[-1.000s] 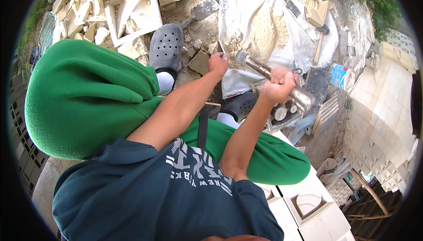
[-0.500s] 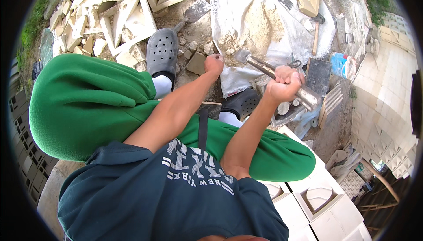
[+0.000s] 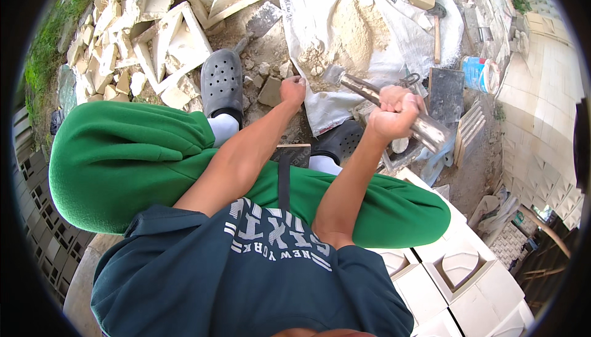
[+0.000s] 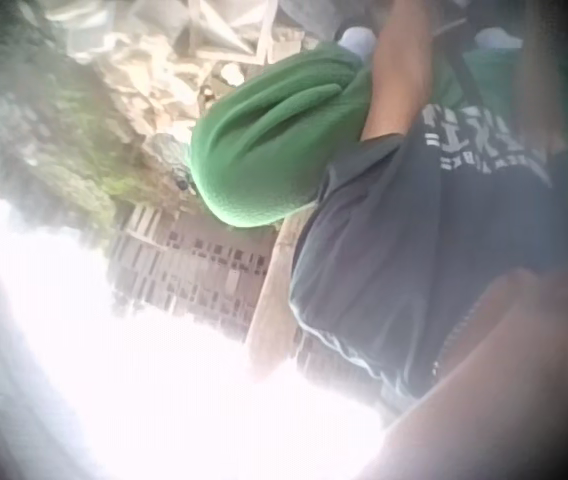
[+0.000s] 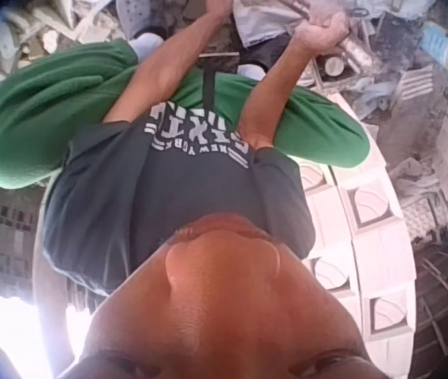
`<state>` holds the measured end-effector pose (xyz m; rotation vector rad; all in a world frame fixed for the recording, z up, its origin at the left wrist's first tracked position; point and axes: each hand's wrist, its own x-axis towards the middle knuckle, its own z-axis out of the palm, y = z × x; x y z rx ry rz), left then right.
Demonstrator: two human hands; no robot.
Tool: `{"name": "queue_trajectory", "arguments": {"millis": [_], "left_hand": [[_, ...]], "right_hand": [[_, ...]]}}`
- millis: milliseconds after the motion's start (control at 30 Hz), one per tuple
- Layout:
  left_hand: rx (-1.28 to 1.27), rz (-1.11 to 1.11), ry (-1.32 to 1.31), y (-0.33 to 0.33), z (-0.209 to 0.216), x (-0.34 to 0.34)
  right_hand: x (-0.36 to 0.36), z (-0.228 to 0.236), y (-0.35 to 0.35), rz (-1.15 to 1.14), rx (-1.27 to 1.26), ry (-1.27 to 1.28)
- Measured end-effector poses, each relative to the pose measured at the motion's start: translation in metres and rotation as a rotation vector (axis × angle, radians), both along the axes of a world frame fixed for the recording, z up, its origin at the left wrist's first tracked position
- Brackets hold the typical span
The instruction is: The person prepares decorative stone moldings by applying a white substance to the inside of the stone pieces using a small hand tool.
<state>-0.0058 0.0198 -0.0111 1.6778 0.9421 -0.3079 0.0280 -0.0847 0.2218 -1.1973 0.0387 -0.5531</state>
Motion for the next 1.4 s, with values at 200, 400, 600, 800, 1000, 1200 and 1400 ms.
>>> {"name": "queue_trajectory", "arguments": {"millis": [200, 400, 600, 800, 1000, 1200, 1400], "left_hand": [[-0.018, -0.032, 0.006, -0.004, 0.002, 0.001], [0.001, -0.006, 0.002, -0.001, -0.014, -0.001], [-0.066, 0.011, -0.071, -0.003, -0.039, -0.005], [-0.015, -0.060, -0.052, -0.010, -0.026, 0.002], [-0.052, -0.035, -0.032, -0.009, -0.033, 0.002], [-0.134, 0.001, -0.019, -0.009, -0.048, 0.003], [-0.110, 0.027, -0.070, -0.001, -0.068, 0.000]], "right_hand": [[0.002, -0.033, 0.011, -0.116, -0.086, 0.076], [0.009, -0.035, 0.004, -0.012, 0.015, 0.147], [-0.005, 0.014, -0.007, 0.051, 0.044, -0.020], [0.005, -0.049, -0.002, -0.031, -0.030, 0.207], [-0.006, -0.007, -0.013, -0.058, 0.081, 0.138], [0.003, -0.048, 0.007, -0.019, 0.006, 0.227], [-0.002, -0.033, 0.007, 0.003, 0.012, 0.188]]}}
